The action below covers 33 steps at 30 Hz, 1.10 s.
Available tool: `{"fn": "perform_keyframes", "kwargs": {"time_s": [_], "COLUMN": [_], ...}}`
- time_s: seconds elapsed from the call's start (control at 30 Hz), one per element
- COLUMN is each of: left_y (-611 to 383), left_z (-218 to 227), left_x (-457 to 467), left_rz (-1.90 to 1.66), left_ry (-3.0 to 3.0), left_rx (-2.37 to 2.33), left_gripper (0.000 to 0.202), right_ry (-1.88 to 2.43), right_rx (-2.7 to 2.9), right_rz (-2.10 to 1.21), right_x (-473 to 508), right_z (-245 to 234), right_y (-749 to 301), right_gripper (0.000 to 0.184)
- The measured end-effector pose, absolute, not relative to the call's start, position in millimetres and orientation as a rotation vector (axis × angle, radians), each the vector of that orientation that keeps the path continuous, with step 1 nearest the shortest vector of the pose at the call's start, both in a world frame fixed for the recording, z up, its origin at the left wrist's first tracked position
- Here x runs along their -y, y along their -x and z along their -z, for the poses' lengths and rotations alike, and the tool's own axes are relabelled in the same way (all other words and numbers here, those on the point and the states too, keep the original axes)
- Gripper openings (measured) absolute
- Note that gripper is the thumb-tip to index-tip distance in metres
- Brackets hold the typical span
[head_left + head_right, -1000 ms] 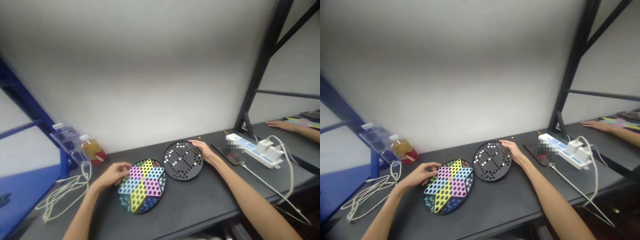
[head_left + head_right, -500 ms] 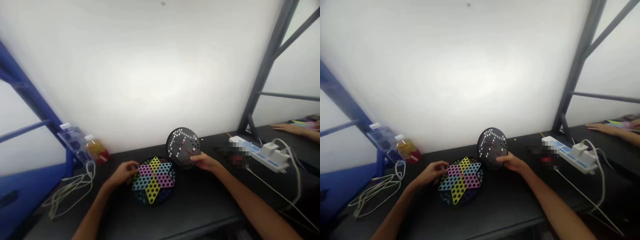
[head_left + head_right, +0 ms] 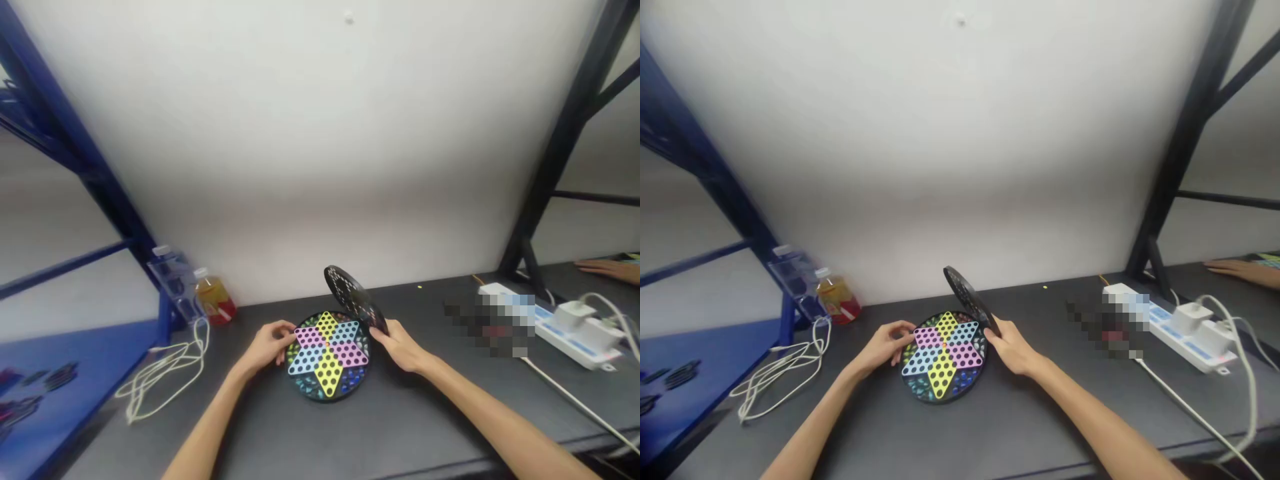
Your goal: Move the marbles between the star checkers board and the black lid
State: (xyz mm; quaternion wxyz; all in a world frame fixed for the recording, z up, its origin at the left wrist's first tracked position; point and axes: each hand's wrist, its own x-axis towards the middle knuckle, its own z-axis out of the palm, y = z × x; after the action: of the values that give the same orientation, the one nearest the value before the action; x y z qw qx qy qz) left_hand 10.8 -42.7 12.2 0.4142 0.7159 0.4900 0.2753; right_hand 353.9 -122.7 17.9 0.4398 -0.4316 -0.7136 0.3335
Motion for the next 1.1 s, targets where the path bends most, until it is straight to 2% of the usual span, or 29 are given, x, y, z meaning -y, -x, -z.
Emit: {"fn": "perform_keyframes", "kwargs": {"time_s": [0.17, 0.33, 0.43, 0.63, 0.9, 1.1], "left_y": [-10, -9, -10, -10, -7, -6], "left_z": [-12, -17, -20, -18, -21, -20], "left_x": [41, 43, 44, 44, 46, 46], "left_rz": [-0.781, -0.786, -0.764, -0.728, -0.676, -0.651], "left_ry": [-1.576, -1.485, -1.534, -1.733, -1.781, -1.805], "left_rx": [-1.243, -1.235, -1.267, -1.303, -1.255, -1.237], "left_gripper": [0.063, 0.074, 0.074, 0.06, 0.059, 0.056], "right_ry": [1.178, 1.31, 1.277, 1.215, 1.189, 1.152], "right_rx": [2.221, 2.477, 2.521, 2.521, 2.491, 2.51], "right_rz": [-0.501, -0.338, -0.318, -0.371, -0.563, -0.562], "right_x": [131, 137, 141, 146, 153, 155], "right_z": [-23, -23, -25, -32, -30, -28], "right_y": [-334, -317, -314, -317, -328, -332], "right_gripper": [0.065, 0.079, 0.086, 0.095, 0.096, 0.093]}}
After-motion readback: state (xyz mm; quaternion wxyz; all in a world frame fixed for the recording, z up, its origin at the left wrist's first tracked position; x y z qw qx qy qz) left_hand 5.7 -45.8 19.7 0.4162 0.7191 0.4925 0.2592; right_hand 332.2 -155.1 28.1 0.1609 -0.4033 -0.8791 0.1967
